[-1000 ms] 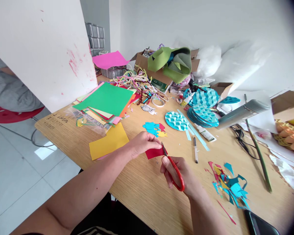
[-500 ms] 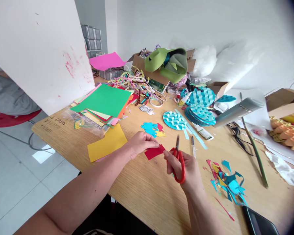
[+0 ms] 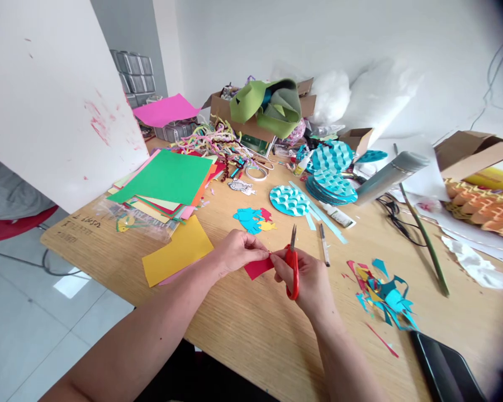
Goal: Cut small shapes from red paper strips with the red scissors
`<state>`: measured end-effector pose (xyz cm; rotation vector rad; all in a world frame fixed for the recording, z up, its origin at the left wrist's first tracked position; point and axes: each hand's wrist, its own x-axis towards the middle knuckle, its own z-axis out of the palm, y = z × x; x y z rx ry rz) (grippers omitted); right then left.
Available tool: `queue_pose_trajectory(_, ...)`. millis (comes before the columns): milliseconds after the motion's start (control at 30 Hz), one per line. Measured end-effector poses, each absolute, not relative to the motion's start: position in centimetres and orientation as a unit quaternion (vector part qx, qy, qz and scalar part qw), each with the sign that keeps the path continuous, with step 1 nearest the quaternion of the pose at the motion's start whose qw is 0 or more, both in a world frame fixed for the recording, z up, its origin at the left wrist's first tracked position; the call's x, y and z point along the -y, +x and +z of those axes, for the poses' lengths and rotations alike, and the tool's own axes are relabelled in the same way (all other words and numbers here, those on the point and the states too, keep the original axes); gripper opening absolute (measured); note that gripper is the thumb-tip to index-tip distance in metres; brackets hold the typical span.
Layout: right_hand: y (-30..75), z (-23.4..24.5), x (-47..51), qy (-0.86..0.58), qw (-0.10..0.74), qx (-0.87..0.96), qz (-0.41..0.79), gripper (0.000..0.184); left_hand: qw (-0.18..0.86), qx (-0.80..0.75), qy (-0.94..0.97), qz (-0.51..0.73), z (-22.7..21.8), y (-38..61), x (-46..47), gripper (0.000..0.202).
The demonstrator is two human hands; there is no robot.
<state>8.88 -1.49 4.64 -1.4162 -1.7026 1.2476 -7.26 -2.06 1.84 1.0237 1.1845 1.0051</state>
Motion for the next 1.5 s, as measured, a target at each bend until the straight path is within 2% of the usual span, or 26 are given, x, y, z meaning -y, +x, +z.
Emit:
queue_pose_trajectory(400, 9.2, 5.2, 1.4, -0.522, 0.271, 0.634, 0.502, 0.019, 0.601, -0.516, 0.439, 0.426, 2.3, -7.1, 2.1, 0.022)
queue_pose_trajectory(700, 9.1, 4.3, 1.4, -0.534, 0.247, 0.709, 0.388, 0.023, 0.502, -0.547, 0.537, 0.4, 0.4, -7.0, 2.0, 0.02)
queue_pose_trajectory(867, 9.1, 4.3, 1.4, -0.536, 0.243, 0.715, 0.377, 0.028, 0.472, -0.545, 0.562, 0.406, 0.4, -6.9, 2.2, 0.015)
queue_pose_trajectory(1100, 9.4, 4.6, 2.0, -0.495, 0.282, 0.709, 0.414, 0.043, 0.546, -0.546, 0.417, 0.479, 1.7, -7.3, 1.9, 0.019)
queue_pose_trajectory(1267, 9.0, 3.9, 2.5, -0.484, 0.214, 0.74, 0.416, 0.051, 0.6, -0.486, 0.317, 0.55, 1.8, -7.3, 1.8, 0.018)
queue_pose_trajectory(1500, 8.6, 3.3, 2.3, -0.497, 0.157, 0.755, 0.398, 0.052, 0.624, -0.469, 0.27, 0.564, 2.1, -6.8, 2.0, 0.022)
